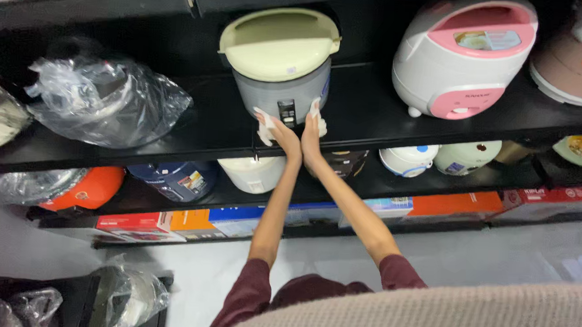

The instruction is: The person wipes the exterior surfaces of multiple rice cookers on a shelf using a cloth.

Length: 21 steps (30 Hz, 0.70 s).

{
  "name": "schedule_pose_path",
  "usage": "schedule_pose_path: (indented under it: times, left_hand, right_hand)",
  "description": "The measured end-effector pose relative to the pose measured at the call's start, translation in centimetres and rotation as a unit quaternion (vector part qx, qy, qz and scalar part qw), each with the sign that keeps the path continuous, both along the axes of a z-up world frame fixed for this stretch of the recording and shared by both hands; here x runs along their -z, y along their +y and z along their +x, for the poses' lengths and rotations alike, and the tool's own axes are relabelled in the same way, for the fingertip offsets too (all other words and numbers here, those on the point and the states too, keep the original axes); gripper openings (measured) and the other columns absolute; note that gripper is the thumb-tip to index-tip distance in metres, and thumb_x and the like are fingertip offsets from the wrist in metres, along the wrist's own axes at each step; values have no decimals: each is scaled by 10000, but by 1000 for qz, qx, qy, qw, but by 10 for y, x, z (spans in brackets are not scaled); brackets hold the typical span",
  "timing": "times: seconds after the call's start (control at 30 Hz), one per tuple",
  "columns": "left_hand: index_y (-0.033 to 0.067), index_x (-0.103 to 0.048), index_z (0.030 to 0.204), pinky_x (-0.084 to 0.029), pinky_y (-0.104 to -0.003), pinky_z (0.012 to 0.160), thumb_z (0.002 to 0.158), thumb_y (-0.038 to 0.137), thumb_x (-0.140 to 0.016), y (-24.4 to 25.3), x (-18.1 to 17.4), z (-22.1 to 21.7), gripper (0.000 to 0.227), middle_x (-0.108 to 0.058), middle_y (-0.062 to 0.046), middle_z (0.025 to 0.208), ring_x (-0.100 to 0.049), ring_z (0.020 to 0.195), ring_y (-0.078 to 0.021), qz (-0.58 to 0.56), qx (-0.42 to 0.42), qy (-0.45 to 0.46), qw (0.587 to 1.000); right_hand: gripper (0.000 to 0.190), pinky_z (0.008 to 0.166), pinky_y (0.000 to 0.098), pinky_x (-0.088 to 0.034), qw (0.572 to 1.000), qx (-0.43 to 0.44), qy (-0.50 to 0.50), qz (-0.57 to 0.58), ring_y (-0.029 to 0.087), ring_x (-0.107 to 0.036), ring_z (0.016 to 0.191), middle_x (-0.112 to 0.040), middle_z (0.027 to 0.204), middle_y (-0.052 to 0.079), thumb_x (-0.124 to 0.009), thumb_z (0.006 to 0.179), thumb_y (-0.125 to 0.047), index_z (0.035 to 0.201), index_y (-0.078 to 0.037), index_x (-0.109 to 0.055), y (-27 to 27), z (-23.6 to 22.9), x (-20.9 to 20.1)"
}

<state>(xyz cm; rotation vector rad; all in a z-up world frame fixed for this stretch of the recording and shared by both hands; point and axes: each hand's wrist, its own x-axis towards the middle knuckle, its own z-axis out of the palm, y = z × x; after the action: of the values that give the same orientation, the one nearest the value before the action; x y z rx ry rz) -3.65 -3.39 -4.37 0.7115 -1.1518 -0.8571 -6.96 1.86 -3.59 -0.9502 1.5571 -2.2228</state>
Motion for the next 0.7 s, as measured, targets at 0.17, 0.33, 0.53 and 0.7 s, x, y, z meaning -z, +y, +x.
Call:
schedule_pose_path:
  times: [0.17, 0.33, 0.53, 0.7]
  left_hand:
    - [-66, -174, 1618, -104, -429, 1318, 1153, 244, -370, -13, -42, -5, 593, -122, -237, 1726, -126, 1613, -361, -110, 34, 2, 993]
    - [-61, -149, 1632, -80, -428, 1322, 1163, 228, -325, -16, -63, 1, 578, -102, -238, 1734, -96, 1625, -362, -103, -2, -13, 995]
    - [-63, -114, 1625, -106, -426, 1292, 1141, 282, -330, 29, 8, 5, 633, -96, -242, 1715, -99, 1599, -352, -20, 70, -21, 997]
    - [-83, -438, 1503, -332, -440, 1229, 1144, 379, -359, 59, 46, 17, 590, -486, -237, 1553, -472, 1450, -347, 175, 149, -8, 973]
  right_hand:
    - [569, 1289, 339, -127, 995, -17, 49, -82, 247, -162, 1608, -202, 1735, 149, -309, 1141, -257, 1621, 39, -239, -15, -8, -44]
    - [570, 1271, 331, -166, 997, 13, 43, -66, 231, -220, 1580, -246, 1710, 125, -296, 1153, -290, 1623, 26, -236, -10, -20, -62]
    - [608, 1207, 348, -287, 973, -125, -172, -93, 224, -377, 1483, -380, 1631, 126, -404, 1102, -327, 1596, 16, -312, 26, 12, 1]
    - [532, 1143, 395, -405, 942, -103, -292, -130, 278, -564, 1302, -610, 1388, 156, -406, 1108, -367, 1440, 36, -502, 93, 22, 31]
